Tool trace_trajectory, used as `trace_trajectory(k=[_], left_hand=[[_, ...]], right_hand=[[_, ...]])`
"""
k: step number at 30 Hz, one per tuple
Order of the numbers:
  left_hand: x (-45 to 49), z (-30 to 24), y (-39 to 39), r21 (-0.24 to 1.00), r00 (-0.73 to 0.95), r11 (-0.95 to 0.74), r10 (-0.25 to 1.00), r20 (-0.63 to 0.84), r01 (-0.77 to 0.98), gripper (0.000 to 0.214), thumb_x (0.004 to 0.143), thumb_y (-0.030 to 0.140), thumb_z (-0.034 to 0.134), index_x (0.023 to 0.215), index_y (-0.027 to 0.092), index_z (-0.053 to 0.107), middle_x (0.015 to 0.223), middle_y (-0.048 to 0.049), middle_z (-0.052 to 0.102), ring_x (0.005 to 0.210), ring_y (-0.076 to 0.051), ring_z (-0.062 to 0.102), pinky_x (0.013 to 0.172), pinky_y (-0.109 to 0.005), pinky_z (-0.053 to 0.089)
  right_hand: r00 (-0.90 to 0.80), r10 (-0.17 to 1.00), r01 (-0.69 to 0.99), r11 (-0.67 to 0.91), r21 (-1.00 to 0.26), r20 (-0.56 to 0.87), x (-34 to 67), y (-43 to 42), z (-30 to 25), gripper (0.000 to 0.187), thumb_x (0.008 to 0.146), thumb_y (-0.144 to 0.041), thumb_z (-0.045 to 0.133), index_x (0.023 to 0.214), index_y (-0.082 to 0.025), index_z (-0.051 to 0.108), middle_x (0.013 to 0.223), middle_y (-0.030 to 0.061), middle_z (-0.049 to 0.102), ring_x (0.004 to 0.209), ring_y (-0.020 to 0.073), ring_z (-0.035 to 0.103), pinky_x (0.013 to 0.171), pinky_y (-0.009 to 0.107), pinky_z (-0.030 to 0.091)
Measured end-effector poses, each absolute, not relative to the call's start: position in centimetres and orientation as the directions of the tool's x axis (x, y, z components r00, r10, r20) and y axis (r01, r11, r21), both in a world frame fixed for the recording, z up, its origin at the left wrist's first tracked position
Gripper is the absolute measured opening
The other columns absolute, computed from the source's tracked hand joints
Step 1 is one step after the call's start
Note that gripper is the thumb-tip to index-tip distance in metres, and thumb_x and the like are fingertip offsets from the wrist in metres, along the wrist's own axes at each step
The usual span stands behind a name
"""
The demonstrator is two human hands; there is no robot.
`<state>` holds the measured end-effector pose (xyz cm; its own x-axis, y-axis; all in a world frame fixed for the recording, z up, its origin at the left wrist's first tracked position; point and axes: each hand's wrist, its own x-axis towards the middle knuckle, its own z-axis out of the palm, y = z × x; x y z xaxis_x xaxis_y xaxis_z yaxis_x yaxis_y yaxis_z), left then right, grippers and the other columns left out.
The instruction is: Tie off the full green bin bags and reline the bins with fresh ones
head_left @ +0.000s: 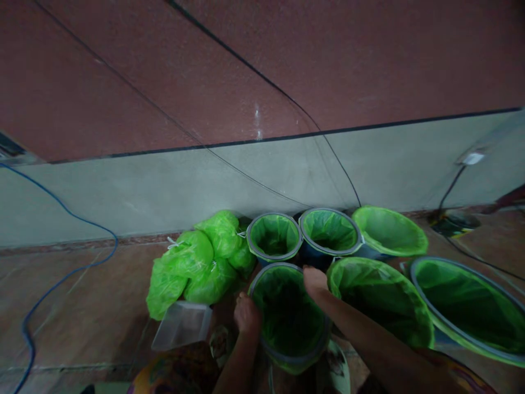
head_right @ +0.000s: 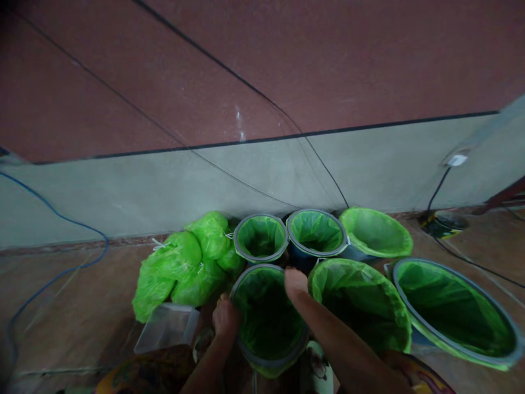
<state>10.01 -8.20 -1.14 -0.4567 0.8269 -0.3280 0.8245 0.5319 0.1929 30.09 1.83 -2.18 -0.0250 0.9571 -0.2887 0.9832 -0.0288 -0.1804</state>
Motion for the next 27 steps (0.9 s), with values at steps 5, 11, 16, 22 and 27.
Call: trace_trajectory(k=[5,11,16,22,27], left_hand=[[9.7,-0.7,-8.1,0.144,-0.476,0.562,0.789,-0.388,0.815,0.028,0.086,0.01,0.04,0.111,0.008,0.054,0.106,-0.0163,0.065,0.102,-0.022,0.065,0.083,-0.028,0.048],[9.1,-0.6,-8.6,0.152,-0.393,0.494,0.814,-0.428,0.856,0.031,0.085,0.019,0.05,0.114,0.01,0.054,0.112,-0.0166,0.065,0.103,-0.022,0.065,0.085,-0.029,0.047],[8.8,-0.3,-8.4,0.153,-0.309,0.416,0.834,-0.457,0.896,0.028,0.086,0.017,0.047,0.11,0.01,0.059,0.11,-0.0154,0.067,0.108,-0.022,0.063,0.089,-0.028,0.046],[8.9,-0.5,-9.1,0.164,-0.33,0.431,0.841,-0.429,0.887,0.03,0.088,0.024,0.048,0.112,0.01,0.058,0.111,-0.0158,0.067,0.104,-0.022,0.065,0.085,-0.028,0.046],[9.2,-1.0,-9.9,0.174,-0.402,0.477,0.85,-0.34,0.861,0.035,0.091,0.032,0.046,0.114,0.009,0.058,0.108,-0.0174,0.066,0.102,-0.023,0.064,0.082,-0.028,0.046]], right_hand=[[-0.084,0.941,0.994,0.056,-0.092,-0.328,30.3,1.9,-1.3,0.036,0.089,-0.003,0.035,0.107,-0.009,0.066,0.101,0.0197,0.07,0.093,0.0271,0.069,0.075,0.034,0.052],[-0.207,0.903,0.978,0.177,-0.115,-0.376,31.1,2.6,-0.4,0.029,0.089,-0.01,0.043,0.099,-0.011,0.07,0.104,0.016,0.07,0.098,0.0245,0.067,0.08,0.029,0.05],[-0.241,0.888,0.97,0.209,-0.124,-0.391,31.0,3.2,0.0,0.031,0.088,-0.007,0.042,0.098,-0.009,0.071,0.105,0.0164,0.07,0.1,0.0235,0.066,0.08,0.027,0.049],[-0.258,0.893,0.966,0.228,-0.124,-0.369,31.6,2.4,-0.2,0.029,0.089,-0.012,0.043,0.108,-0.011,0.066,0.109,0.0153,0.067,0.101,0.0248,0.066,0.082,0.03,0.049],[-0.227,0.917,0.973,0.199,-0.116,-0.328,31.8,2.4,-0.3,0.03,0.091,-0.025,0.047,0.113,-0.01,0.062,0.112,0.0177,0.065,0.1,0.027,0.065,0.08,0.034,0.049]])
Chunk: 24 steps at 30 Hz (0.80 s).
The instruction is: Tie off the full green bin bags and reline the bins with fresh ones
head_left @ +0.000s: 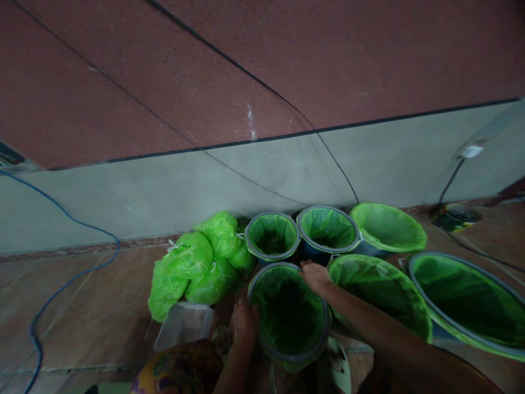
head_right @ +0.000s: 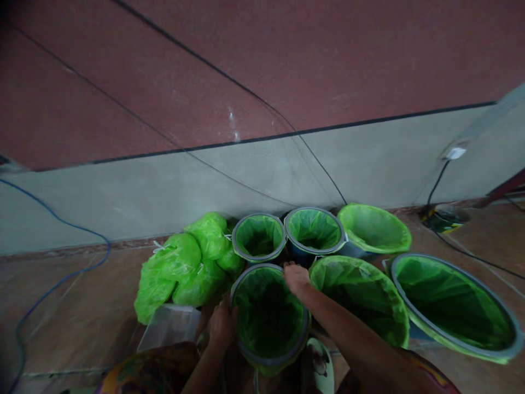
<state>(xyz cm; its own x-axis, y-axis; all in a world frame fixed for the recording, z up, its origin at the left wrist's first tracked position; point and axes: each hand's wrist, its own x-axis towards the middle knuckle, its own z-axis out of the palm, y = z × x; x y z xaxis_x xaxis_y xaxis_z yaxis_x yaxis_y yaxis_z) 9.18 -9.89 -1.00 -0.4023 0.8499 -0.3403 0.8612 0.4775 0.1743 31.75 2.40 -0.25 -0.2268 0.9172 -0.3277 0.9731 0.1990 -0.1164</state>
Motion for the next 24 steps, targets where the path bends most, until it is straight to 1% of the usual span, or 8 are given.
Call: trace_trajectory(k=[3,7,10,12,15,18,21,24], left_hand=[[9.0,-1.0,-9.5,0.194,-0.44,0.483,0.869,-0.229,0.854,0.038,0.092,0.034,0.043,0.117,0.01,0.058,0.107,-0.0164,0.066,0.102,-0.023,0.064,0.082,-0.03,0.046],[8.9,-0.4,-7.2,0.238,-0.388,0.393,0.919,-0.069,0.888,0.037,0.091,0.027,0.042,0.12,0.009,0.058,0.111,-0.016,0.065,0.105,-0.025,0.06,0.09,-0.034,0.045],[9.8,0.4,-3.8,0.276,-0.25,0.235,0.968,0.02,0.932,0.035,0.089,0.022,0.044,0.119,0.011,0.059,0.113,-0.0132,0.064,0.108,-0.024,0.057,0.096,-0.034,0.042],[10.9,0.7,-0.9,0.286,-0.119,0.105,0.992,0.031,0.953,0.032,0.088,0.021,0.047,0.116,0.014,0.061,0.111,-0.011,0.065,0.107,-0.023,0.057,0.097,-0.035,0.042],[13.1,0.7,3.5,0.281,0.038,-0.035,0.999,-0.004,0.959,0.035,0.086,0.025,0.051,0.118,0.014,0.059,0.114,-0.0114,0.064,0.111,-0.024,0.056,0.1,-0.037,0.04],[15.1,0.0,7.0,0.235,0.172,-0.135,0.974,-0.147,0.963,0.036,0.084,0.028,0.055,0.117,0.014,0.058,0.116,-0.0117,0.063,0.113,-0.024,0.055,0.1,-0.037,0.041],[16.4,-0.8,9.1,0.187,0.251,-0.198,0.912,-0.324,0.962,0.03,0.082,0.027,0.058,0.108,0.014,0.062,0.112,-0.0126,0.064,0.11,-0.025,0.058,0.095,-0.036,0.044],[17.0,-1.3,10.4,0.183,0.295,-0.241,0.877,-0.38,0.953,0.027,0.081,0.022,0.057,0.105,0.014,0.063,0.111,-0.014,0.065,0.11,-0.025,0.059,0.095,-0.035,0.046]], right_hand=[[-0.226,0.931,0.97,0.189,-0.151,-0.287,32.1,3.4,0.1,0.029,0.093,-0.026,0.043,0.11,-0.012,0.062,0.109,0.0161,0.067,0.099,0.0241,0.065,0.081,0.031,0.048],[-0.19,0.951,0.976,0.157,-0.149,-0.244,33.4,5.4,0.4,0.027,0.093,-0.021,0.04,0.105,-0.013,0.063,0.104,0.0144,0.068,0.097,0.0223,0.065,0.083,0.03,0.045],[-0.131,0.977,0.986,0.112,-0.122,-0.168,34.6,7.5,0.2,0.026,0.092,-0.019,0.042,0.106,-0.013,0.063,0.107,0.0141,0.067,0.1,0.0223,0.064,0.085,0.029,0.044],[-0.108,0.984,0.99,0.094,-0.104,-0.138,35.2,9.1,0.0,0.024,0.089,-0.021,0.048,0.107,-0.013,0.064,0.11,0.0143,0.066,0.103,0.0229,0.062,0.087,0.029,0.043],[-0.102,0.979,0.993,0.088,-0.083,-0.179,35.7,11.6,-0.6,0.026,0.085,-0.023,0.058,0.107,-0.012,0.064,0.112,0.0161,0.065,0.107,0.0247,0.06,0.09,0.029,0.042],[-0.106,0.965,0.993,0.09,-0.076,-0.239,36.1,13.5,-1.2,0.027,0.085,-0.023,0.059,0.107,-0.009,0.064,0.11,0.0186,0.066,0.106,0.0258,0.062,0.09,0.031,0.043],[-0.131,0.951,0.99,0.112,-0.083,-0.28,36.7,14.8,-1.7,0.026,0.085,-0.026,0.058,0.103,-0.009,0.067,0.106,0.0182,0.068,0.101,0.0257,0.064,0.086,0.03,0.046],[-0.197,0.928,0.98,0.173,-0.102,-0.317,37.1,15.3,-1.9,0.025,0.086,-0.025,0.056,0.102,-0.009,0.068,0.104,0.0178,0.07,0.1,0.0255,0.065,0.086,0.028,0.047]])
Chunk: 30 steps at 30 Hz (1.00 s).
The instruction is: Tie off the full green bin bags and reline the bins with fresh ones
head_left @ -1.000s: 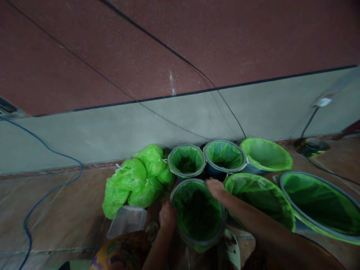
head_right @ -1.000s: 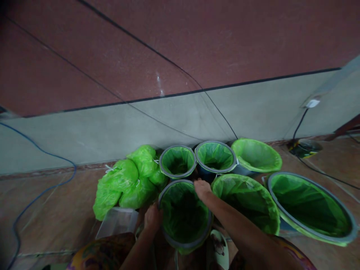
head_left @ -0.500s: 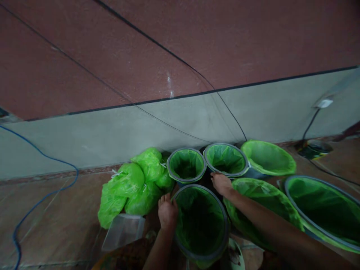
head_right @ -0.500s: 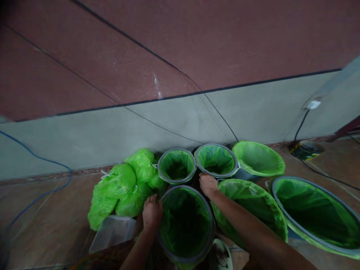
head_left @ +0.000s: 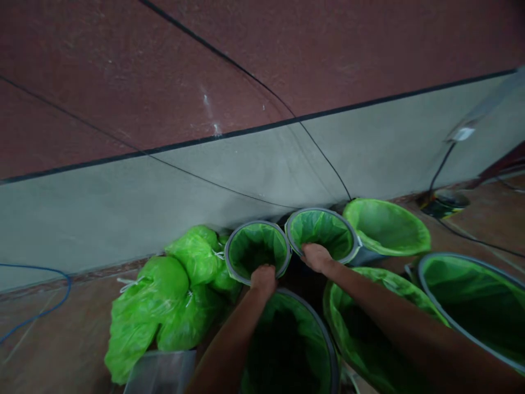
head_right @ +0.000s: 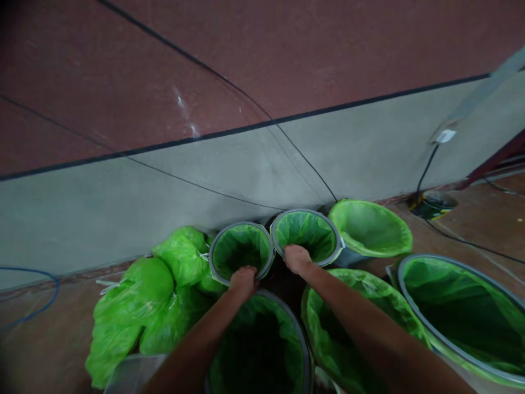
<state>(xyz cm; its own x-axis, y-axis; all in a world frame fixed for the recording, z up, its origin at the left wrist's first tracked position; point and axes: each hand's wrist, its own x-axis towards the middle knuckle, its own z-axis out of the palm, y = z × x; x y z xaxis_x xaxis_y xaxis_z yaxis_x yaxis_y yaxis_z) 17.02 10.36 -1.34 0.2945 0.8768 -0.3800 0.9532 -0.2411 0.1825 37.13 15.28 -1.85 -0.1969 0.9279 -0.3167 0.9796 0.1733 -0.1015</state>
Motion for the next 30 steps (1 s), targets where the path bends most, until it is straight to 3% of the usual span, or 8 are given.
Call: trace_trajectory(k=[5,10,17,20,23,26,28,30], left_hand=[[17.4,-1.5,11.3,0.194,0.378,-0.325,0.82,-0.429,0.926,0.025,0.078,0.014,0.055,0.1,0.014,0.066,0.109,-0.0134,0.067,0.109,-0.025,0.061,0.097,-0.034,0.044],[16.9,-0.9,11.8,0.211,0.423,-0.367,0.791,-0.442,0.906,0.02,0.08,0.021,0.055,0.095,0.015,0.067,0.105,-0.0142,0.069,0.109,-0.027,0.061,0.096,-0.036,0.045],[16.2,-0.4,11.1,0.273,0.448,-0.361,0.788,-0.423,0.892,0.026,0.09,0.029,0.043,0.107,0.019,0.06,0.107,-0.0089,0.069,0.106,-0.021,0.063,0.091,-0.03,0.046],[16.2,-0.7,10.3,0.315,0.41,-0.295,0.814,-0.411,0.902,0.036,0.091,0.041,0.044,0.116,0.019,0.058,0.113,-0.0095,0.068,0.108,-0.022,0.062,0.094,-0.032,0.046],[15.4,-0.3,11.0,0.334,0.308,-0.207,0.908,-0.283,0.919,0.05,0.089,0.051,0.044,0.125,0.018,0.055,0.125,-0.0101,0.063,0.116,-0.023,0.058,0.1,-0.032,0.042],[12.8,0.7,14.4,0.237,0.04,-0.015,0.994,-0.104,0.971,0.045,0.093,0.038,0.04,0.13,0.014,0.051,0.129,-0.0117,0.06,0.117,-0.02,0.057,0.102,-0.028,0.04],[10.6,1.1,17.7,0.114,-0.102,0.107,0.994,-0.044,0.988,0.047,0.09,0.028,0.043,0.134,0.009,0.046,0.13,-0.0153,0.058,0.122,-0.022,0.054,0.101,-0.029,0.04],[8.7,1.0,20.8,0.019,-0.142,0.144,0.986,-0.091,0.989,0.051,0.087,0.026,0.048,0.134,0.008,0.045,0.13,-0.0172,0.058,0.12,-0.023,0.055,0.098,-0.029,0.042]], right_hand=[[-0.294,0.892,0.956,0.268,-0.122,-0.342,37.1,15.4,-1.4,0.024,0.083,-0.014,0.054,0.099,-0.005,0.07,0.105,0.0209,0.07,0.104,0.0285,0.064,0.091,0.03,0.045],[-0.325,0.877,0.946,0.297,-0.133,-0.353,37.5,16.0,-0.6,0.024,0.087,-0.019,0.051,0.096,-0.007,0.07,0.099,0.0194,0.071,0.099,0.0283,0.066,0.084,0.03,0.047],[-0.266,0.902,0.959,0.211,-0.191,-0.339,38.1,15.2,-1.7,0.024,0.09,-0.027,0.051,0.099,-0.012,0.068,0.1,0.014,0.072,0.1,0.0238,0.066,0.084,0.027,0.044],[-0.226,0.931,0.96,0.164,-0.226,-0.286,38.1,14.6,-2.2,0.03,0.091,-0.036,0.051,0.101,-0.013,0.067,0.1,0.0134,0.071,0.1,0.0241,0.065,0.086,0.028,0.044],[-0.143,0.983,0.963,0.111,-0.247,-0.116,39.4,15.9,-1.6,0.036,0.095,-0.035,0.041,0.111,-0.013,0.064,0.109,0.014,0.069,0.103,0.023,0.064,0.089,0.029,0.044],[0.007,1.0,0.985,-0.005,-0.175,0.009,42.5,19.5,-0.5,0.036,0.093,-0.024,0.042,0.123,-0.009,0.058,0.119,0.0187,0.063,0.109,0.0246,0.06,0.094,0.031,0.042],[0.072,0.997,0.995,-0.073,-0.073,-0.011,44.9,22.4,-0.1,0.036,0.091,-0.017,0.043,0.123,-0.006,0.056,0.12,0.0227,0.061,0.11,0.0266,0.059,0.095,0.034,0.042],[0.114,0.992,0.993,-0.115,-0.001,-0.056,47.1,24.9,-0.3,0.037,0.088,-0.009,0.042,0.122,-0.003,0.055,0.119,0.0252,0.06,0.112,0.0281,0.057,0.094,0.035,0.042]])
